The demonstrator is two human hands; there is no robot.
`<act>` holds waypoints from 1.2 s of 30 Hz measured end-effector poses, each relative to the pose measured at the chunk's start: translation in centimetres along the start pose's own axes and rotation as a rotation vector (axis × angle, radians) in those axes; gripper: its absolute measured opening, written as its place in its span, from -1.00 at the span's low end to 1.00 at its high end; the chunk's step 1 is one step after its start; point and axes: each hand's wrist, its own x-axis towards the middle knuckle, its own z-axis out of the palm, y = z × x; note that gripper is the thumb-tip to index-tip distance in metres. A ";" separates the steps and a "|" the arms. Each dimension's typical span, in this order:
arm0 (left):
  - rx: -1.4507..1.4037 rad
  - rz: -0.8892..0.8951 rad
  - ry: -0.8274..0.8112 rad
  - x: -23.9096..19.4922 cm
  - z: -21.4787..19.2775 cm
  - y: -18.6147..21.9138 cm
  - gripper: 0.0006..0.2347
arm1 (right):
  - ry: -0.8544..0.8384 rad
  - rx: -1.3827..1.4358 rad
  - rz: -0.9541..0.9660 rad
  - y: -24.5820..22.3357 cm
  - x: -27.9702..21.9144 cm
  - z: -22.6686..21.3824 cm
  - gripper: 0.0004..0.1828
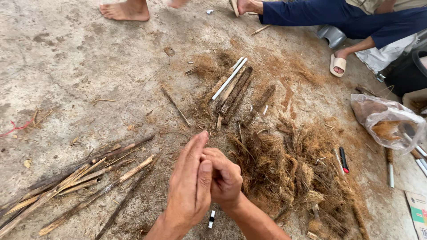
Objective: The person compresses a bundle of coconut fibers into a dense ball by hand. They then insert a metal pipe into the center of the fiber bundle and continue to pack the fibers tightly around the pipe to form a broom head.
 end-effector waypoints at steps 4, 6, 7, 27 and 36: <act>-0.228 -0.062 -0.040 -0.3 -0.5 -0.8 -0.65 | 0.155 -0.070 -0.033 -0.7 -0.9 1.7 -0.76; -0.295 -0.034 -0.059 -0.2 -0.7 -1.1 -0.64 | 0.191 -0.094 -0.075 -0.7 -0.7 2.2 -0.78; -0.311 -0.024 -0.072 -0.1 -1.0 -1.3 -0.64 | 0.189 -0.149 -0.092 -0.9 -0.7 2.4 -0.81; -0.429 -0.104 -0.260 0.3 -3.4 -3.5 -0.75 | -0.056 -0.372 -0.066 -0.3 -2.6 0.3 -0.59; -0.287 -0.121 -0.343 -0.2 -2.0 -3.7 -0.65 | -0.034 -0.117 0.061 -2.3 1.1 -2.6 -0.85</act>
